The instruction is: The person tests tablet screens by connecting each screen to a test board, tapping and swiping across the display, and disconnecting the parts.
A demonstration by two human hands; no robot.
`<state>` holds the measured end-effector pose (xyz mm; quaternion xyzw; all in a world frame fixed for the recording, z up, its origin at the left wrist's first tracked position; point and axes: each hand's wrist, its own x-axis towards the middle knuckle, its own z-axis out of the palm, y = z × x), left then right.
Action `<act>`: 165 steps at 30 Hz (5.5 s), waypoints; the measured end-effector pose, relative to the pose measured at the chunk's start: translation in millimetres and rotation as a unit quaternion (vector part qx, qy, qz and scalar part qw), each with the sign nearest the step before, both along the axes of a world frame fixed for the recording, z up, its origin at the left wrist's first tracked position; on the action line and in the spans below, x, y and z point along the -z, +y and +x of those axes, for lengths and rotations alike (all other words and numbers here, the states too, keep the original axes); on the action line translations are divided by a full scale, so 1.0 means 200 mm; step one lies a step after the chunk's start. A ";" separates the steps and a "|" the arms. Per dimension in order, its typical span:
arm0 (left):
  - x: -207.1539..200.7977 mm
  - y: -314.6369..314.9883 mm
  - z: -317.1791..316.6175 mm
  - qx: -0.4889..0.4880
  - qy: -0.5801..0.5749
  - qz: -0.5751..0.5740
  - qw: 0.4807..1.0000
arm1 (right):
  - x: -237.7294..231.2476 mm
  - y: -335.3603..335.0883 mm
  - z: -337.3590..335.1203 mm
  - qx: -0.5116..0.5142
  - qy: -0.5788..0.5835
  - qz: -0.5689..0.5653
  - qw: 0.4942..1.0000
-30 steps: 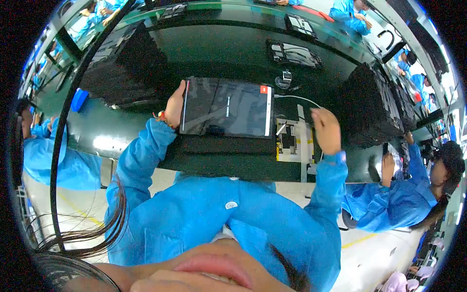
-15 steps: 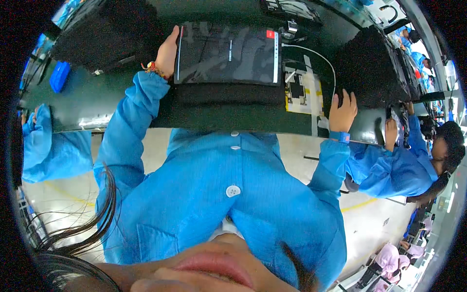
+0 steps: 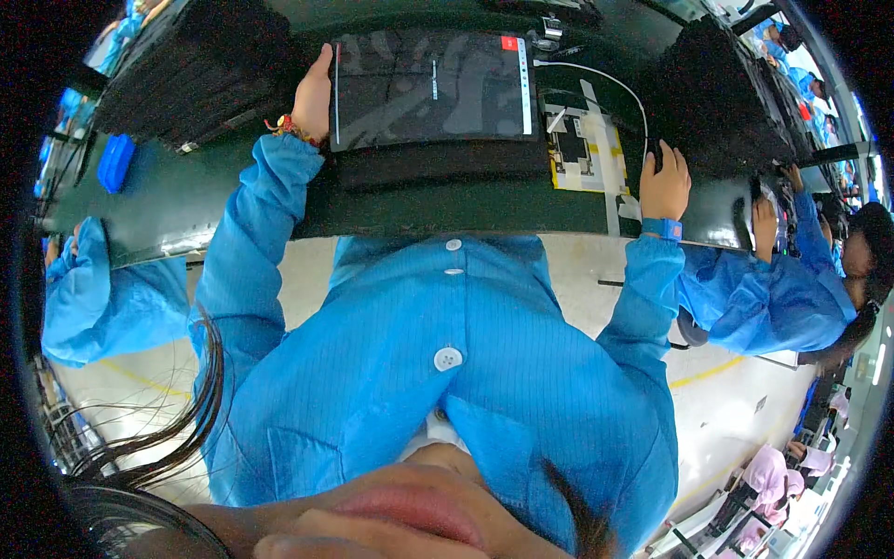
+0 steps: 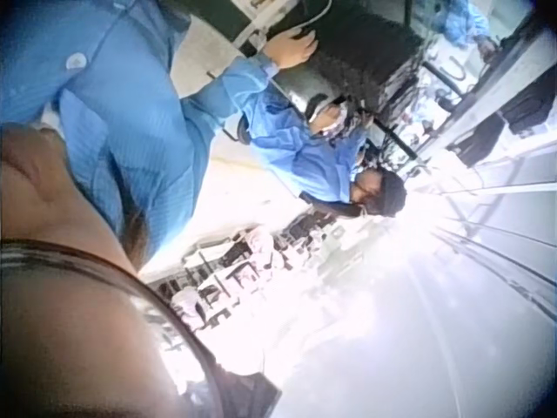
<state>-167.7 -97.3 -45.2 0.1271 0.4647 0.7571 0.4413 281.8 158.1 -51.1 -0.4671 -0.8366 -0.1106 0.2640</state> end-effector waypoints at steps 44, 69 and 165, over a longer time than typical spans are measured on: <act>-0.16 -0.04 0.12 0.014 -0.030 0.005 0.999 | -0.28 0.05 -0.76 -0.431 0.163 -0.356 0.813; -0.19 0.00 0.16 -0.035 0.013 -0.025 0.999 | -0.37 0.01 -0.80 -0.398 0.023 -0.467 0.789; -0.06 -0.04 0.05 -0.022 0.015 -0.050 0.998 | -0.38 -0.46 -0.85 -0.627 -0.074 -0.063 0.773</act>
